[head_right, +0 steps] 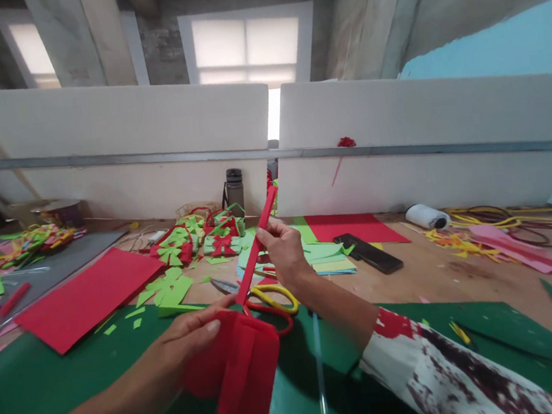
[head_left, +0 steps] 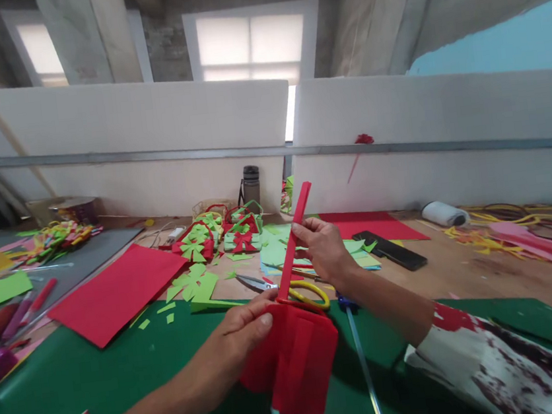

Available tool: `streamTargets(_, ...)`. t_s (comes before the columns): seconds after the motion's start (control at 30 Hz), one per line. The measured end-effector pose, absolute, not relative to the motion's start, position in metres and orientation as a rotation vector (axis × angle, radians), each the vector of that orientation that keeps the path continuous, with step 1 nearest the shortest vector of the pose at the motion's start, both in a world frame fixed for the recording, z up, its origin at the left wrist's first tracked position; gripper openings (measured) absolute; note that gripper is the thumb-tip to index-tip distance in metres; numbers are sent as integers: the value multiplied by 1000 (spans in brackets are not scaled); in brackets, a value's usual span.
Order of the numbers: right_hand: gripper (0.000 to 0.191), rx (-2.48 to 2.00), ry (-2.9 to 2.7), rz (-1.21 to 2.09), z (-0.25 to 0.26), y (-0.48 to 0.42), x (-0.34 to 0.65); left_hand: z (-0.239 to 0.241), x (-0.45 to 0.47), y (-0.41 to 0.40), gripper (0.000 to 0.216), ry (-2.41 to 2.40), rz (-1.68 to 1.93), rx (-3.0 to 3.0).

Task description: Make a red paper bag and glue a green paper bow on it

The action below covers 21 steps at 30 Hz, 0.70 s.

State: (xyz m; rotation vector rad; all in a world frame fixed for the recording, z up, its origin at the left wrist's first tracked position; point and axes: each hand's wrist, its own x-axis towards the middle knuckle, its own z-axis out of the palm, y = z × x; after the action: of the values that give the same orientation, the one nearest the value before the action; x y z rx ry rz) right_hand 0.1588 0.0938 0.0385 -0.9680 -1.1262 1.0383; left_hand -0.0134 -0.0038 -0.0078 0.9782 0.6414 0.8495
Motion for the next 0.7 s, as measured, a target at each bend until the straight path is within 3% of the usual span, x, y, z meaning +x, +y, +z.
streamTargets(0.33, 33, -811, -1121, 1398, 31, 63, 164, -4, -12, -11, 19, 524, 860, 808)
streamTargets(0.5, 57, -677, -1438, 1772, 18, 42, 187, 0, -15, -11, 26, 474, 767, 839)
streamTargets(0.7, 34, -581, -1557, 1849, 5, 39, 191, -2, -11, -12, 28, 530, 758, 829)
